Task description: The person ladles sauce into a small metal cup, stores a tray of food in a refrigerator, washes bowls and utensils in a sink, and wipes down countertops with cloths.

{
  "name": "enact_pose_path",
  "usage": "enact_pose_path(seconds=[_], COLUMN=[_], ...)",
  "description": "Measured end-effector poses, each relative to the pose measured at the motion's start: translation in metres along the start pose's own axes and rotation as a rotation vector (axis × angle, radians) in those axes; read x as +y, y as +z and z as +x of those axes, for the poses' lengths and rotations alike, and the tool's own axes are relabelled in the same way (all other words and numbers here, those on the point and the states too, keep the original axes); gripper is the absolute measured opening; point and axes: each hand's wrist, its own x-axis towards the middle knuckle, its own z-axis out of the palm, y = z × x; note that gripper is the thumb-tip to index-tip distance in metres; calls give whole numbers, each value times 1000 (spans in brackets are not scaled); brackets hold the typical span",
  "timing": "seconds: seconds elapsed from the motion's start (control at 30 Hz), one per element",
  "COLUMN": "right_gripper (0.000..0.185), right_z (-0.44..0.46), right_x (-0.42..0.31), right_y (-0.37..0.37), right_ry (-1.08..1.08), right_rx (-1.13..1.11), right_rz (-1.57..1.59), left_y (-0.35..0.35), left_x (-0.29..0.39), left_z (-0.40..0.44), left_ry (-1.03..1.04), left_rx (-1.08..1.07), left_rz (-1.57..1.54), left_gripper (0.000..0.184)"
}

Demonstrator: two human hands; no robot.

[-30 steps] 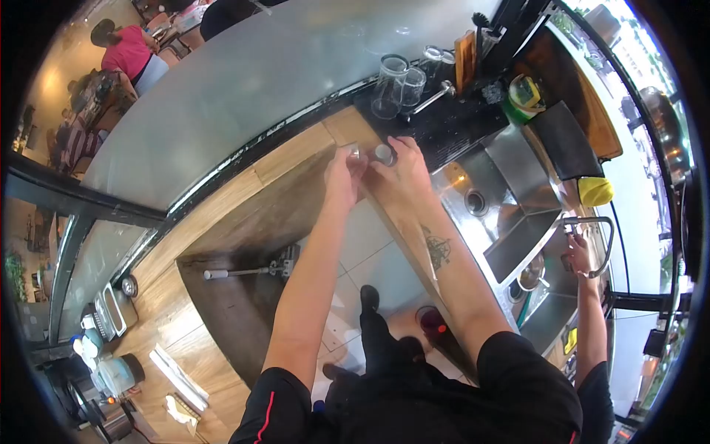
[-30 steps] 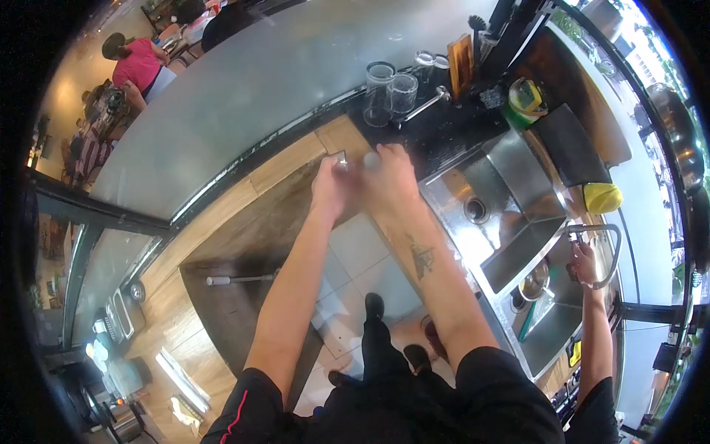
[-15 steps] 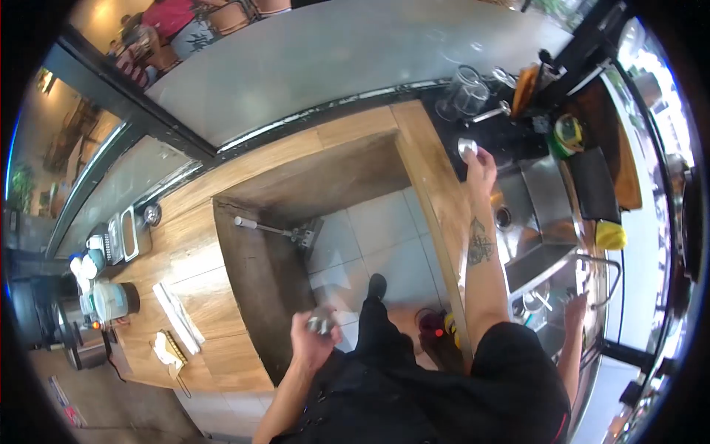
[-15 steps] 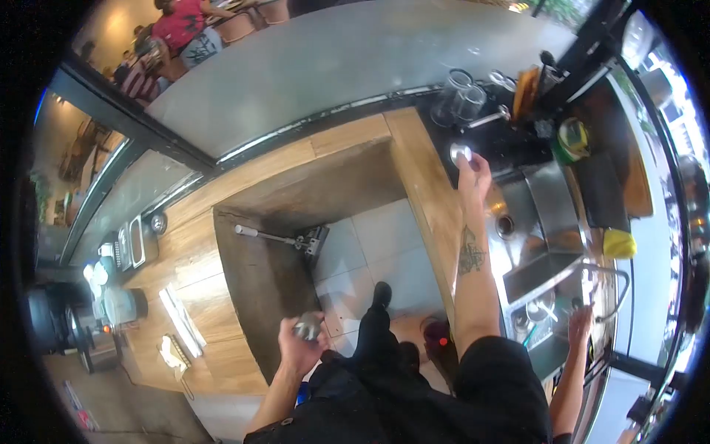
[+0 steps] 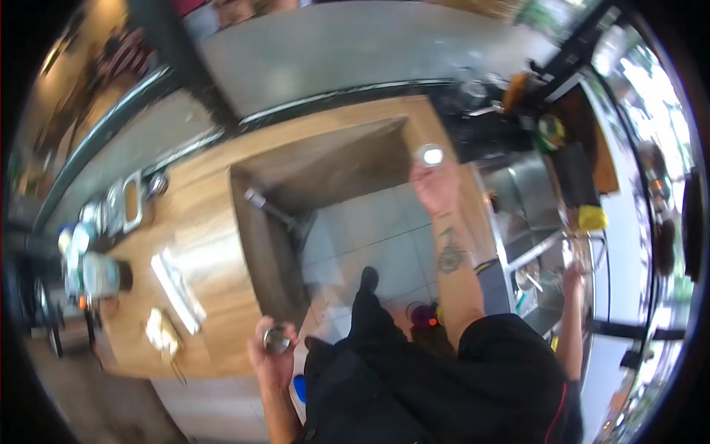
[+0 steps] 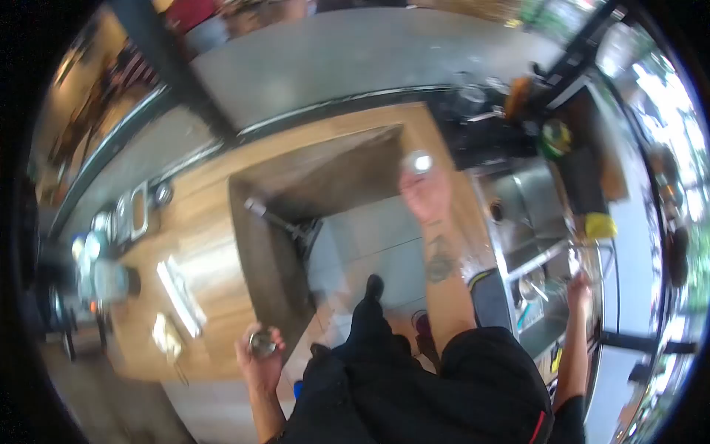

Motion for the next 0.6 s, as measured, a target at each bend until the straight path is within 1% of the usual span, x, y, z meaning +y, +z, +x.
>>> enact_pose_path(seconds=[0.03, 0.07, 0.1, 0.17, 0.2, 0.23, 0.27, 0.3, 0.33, 0.37, 0.4, 0.43, 0.47, 0.5, 0.53, 0.57, 0.6], right_gripper=[49, 52, 52, 54, 54, 50, 45, 45, 39, 33, 18, 18, 19, 19, 22, 26, 33], right_z=[2, 3, -3, -11, -11, -11, -11, -9, -3, 6, 5, 13, 21, 35, 44, 55, 68], right_x=[2, 1, 3, 10, 5, -5, -15, -32, -56, -79, -93, -121, -154, -188, -228, -249, -272], right_y=[-15, -33, -25, -10, -3, 0, 1, -4, -11, -18, 1, -1, -2, -2, 9, 34, 64], right_ry=[13, 85, 37, -17, -41, -112, -181, -198, -258, -317, -444, -536, -626, -759, -826, -970, -1082], right_rx=[1, -116, -134, 41, 28, 80, 137, 139, 170, 201, 240, 215, 192, 245, 327, 416, 554], right_rz=[-44, -63, -67, -226, -218, -289, -358, -348, -330, -311, -395, -453, -510, -552, -796, -859, -1029], left_y=[-1, -6, -14, -24, -23, -21, -19, -16, -8, 3, 16, 32, 48, 52, 48, 47, 52], left_x=[2, 5, 6, 11, 10, 9, 9, 8, 5, 0, -5, -11, -15, -23, -33, -42, -46], left_z=[-6, -10, -11, -11, -13, -12, -7, -4, 2, 9, 15, 23, 29, 39, 50, 61, 68], left_ry=[-6, -5, -2, 3, 4, 6, 4, -1, -4, -6, -27, -44, -112, -110, -182, -258, -320], left_rx=[26, 60, 17, -42, 9, 64, 48, 95, 142, 132, 196, 257, 248, 243, 256, 270, 237], left_rz=[-5, -5, 30, 80, 79, 79, 92, 71, 49, 60, 69, 75, 20, 33, 97, 163, 37], left_gripper=[41, 38, 36, 33, 32, 31, 31, 30, 28, 28, 29, 31, 35, 35, 50, 66, 51])
